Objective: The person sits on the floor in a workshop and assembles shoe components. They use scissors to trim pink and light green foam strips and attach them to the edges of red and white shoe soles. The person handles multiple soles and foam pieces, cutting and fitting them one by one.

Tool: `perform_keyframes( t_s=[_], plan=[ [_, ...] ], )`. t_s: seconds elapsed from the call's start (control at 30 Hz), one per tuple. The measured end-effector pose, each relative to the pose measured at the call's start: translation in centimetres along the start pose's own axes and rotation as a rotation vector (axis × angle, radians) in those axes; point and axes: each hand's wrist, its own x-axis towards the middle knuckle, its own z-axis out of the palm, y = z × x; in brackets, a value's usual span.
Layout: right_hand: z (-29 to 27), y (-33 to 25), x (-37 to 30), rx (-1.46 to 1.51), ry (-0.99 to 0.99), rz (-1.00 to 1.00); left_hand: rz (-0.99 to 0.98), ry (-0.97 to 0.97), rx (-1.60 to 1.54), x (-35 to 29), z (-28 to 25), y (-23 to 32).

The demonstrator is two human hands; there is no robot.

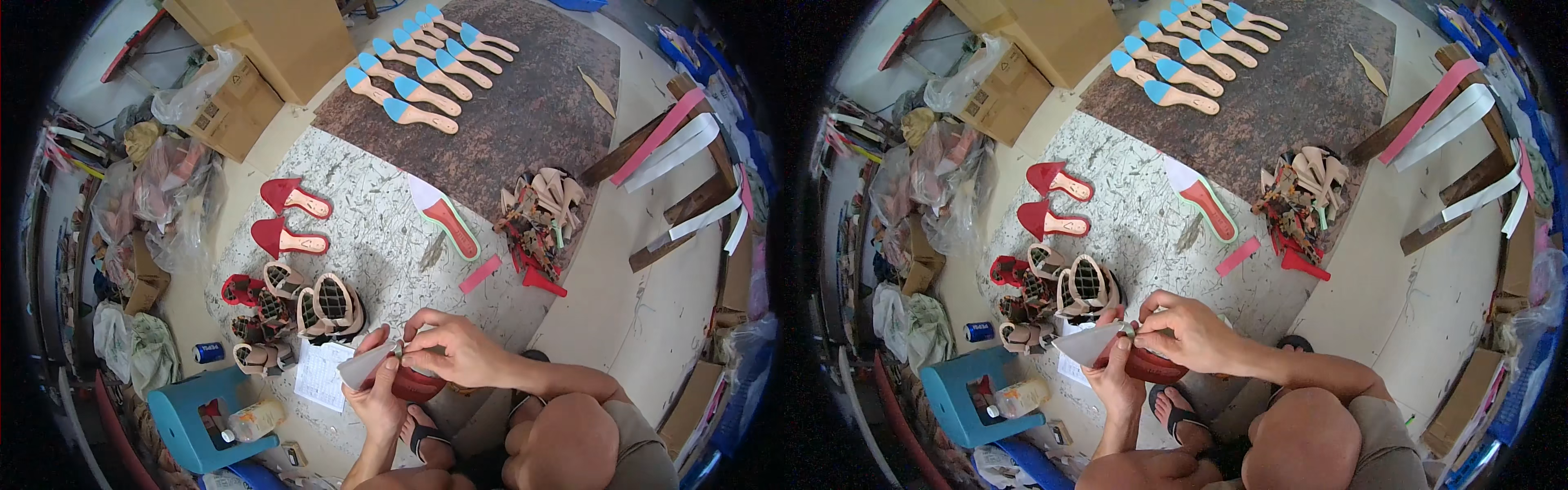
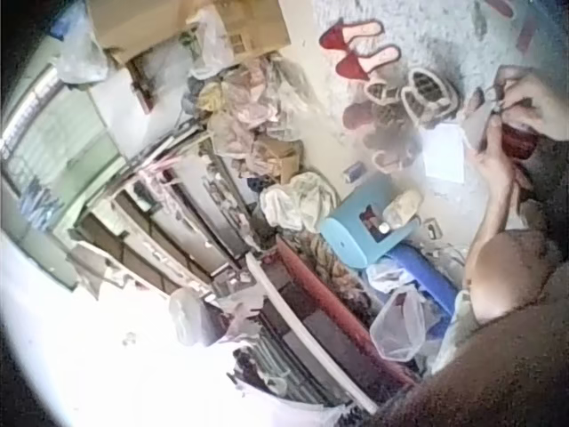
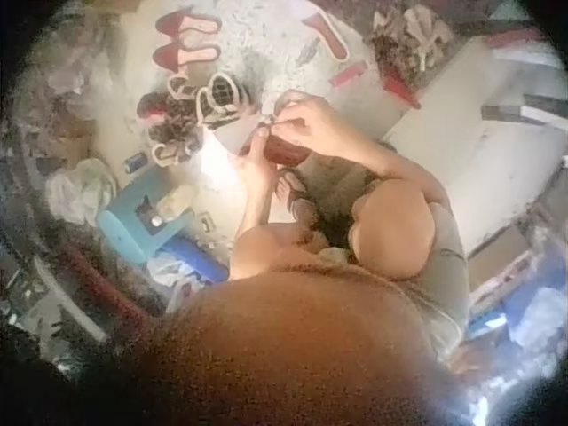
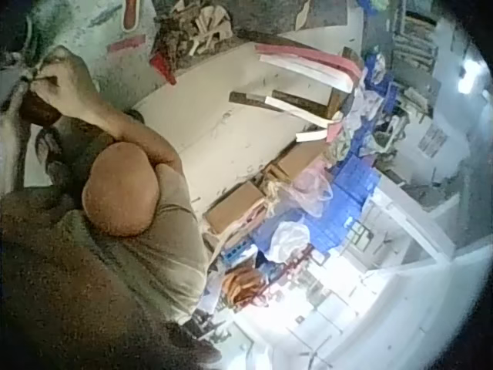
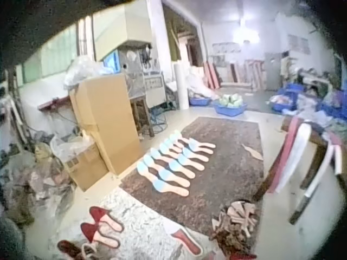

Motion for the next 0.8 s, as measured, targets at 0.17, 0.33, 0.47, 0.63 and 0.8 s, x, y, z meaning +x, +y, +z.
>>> perform_keyframes(
  t_s=[0.17, 0.33, 0.47, 0.63, 0.8],
  plan=[
    [-1.1, 0.1, 0.0, -0.028, -0.16, 0.05, -0.042, -0.055, -0.003, 0.0, -1.1, -0.4],
    [-0.8, 0.0, -0.2, -0.003, -0.159, 0.095, -0.021, -0.036, -0.01, -0.2, -0.6, -0.5],
    [-0.3, -0.4, -0.2, -0.077, -0.116, 0.145, -0.013, -0.009, 0.017, -0.3, 0.2, -0.6],
    [0.5, 0.5, -0.1, -0.008, -0.01, 0.234, -0.085, 0.031, -0.053, 0.0, 0.4, -0.6],
    [0.6, 1.1, -0.2, 0.048, 0.049, 0.119, -0.044, 0.024, -0.032, 0.4, 0.7, -0.5]
  ],
)
